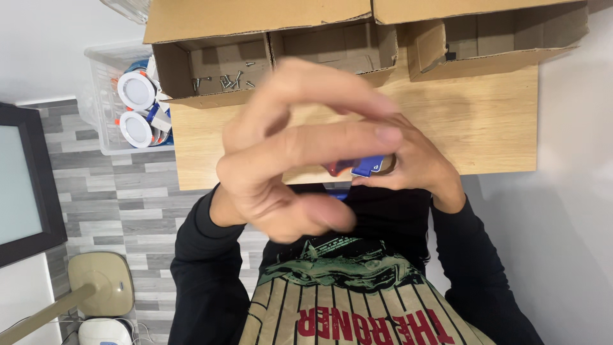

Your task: The person assembles a blue electrical socket cover by inserting a black component and securing it with screws. They use an orange screwdriver to tighten the screws and handle various parts from a cardboard box.

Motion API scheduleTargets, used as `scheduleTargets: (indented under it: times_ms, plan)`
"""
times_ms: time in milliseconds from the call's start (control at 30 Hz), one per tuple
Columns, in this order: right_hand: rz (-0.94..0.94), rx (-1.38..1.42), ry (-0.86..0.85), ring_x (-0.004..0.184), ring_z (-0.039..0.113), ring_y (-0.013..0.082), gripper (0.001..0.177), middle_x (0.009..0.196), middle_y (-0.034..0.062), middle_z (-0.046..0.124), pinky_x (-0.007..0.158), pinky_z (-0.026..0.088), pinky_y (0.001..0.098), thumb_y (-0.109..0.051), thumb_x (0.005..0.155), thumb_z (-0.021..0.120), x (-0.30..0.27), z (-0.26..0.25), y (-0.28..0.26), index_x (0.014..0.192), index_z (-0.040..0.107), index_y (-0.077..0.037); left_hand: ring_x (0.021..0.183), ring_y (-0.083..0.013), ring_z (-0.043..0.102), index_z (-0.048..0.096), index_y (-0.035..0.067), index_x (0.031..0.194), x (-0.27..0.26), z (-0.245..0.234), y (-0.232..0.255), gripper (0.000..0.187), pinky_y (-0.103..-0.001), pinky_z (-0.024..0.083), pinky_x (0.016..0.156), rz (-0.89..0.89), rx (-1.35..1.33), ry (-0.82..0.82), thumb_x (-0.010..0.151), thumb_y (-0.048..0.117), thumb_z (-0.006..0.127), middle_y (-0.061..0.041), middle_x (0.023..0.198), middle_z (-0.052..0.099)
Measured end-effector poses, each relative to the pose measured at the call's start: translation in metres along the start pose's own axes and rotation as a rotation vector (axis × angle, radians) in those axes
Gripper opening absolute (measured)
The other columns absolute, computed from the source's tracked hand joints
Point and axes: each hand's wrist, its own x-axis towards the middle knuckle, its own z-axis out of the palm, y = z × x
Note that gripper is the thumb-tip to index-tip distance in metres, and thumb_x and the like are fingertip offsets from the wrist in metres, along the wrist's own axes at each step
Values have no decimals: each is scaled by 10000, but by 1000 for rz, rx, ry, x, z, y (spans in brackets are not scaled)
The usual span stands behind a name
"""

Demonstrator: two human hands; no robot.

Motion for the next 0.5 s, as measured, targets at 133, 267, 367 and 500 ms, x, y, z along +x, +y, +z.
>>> scheduleTargets:
  times_ms: [133,267,367,500]
  plan:
    - [90,-58,65,985,746,278,528,1066,30,757,898,590,451,-398,867,926,-16,12,16,1231,689,-97,994,-233,524,811,136,1197,-8,-14,2,535,-372,519,813,-12,259,-1,895,577,829,-78,1088,498]
    - [414,-41,-124,617,440,164,327,652,-43,451,617,378,371,-457,803,735,9,-1,-10,768,572,-176,901,-173,552,803,152,1219,-9,-15,1,425,-319,466,710,-33,228,7,914,398,969,-71,1045,566]
    - [654,-73,-266,646,534,170,353,688,-64,563,706,457,350,-564,756,692,25,-6,-25,820,667,-218,909,-185,611,793,100,1210,-6,-16,4,344,-307,552,747,-28,98,-31,956,272,948,-121,1086,606]
    - [889,-256,-554,713,399,96,486,770,-104,421,676,440,262,-482,584,742,32,-6,-20,847,430,-217,1032,-253,782,725,12,1286,-6,-14,6,233,-317,739,903,-65,-119,-80,1079,90,798,-193,1208,671]
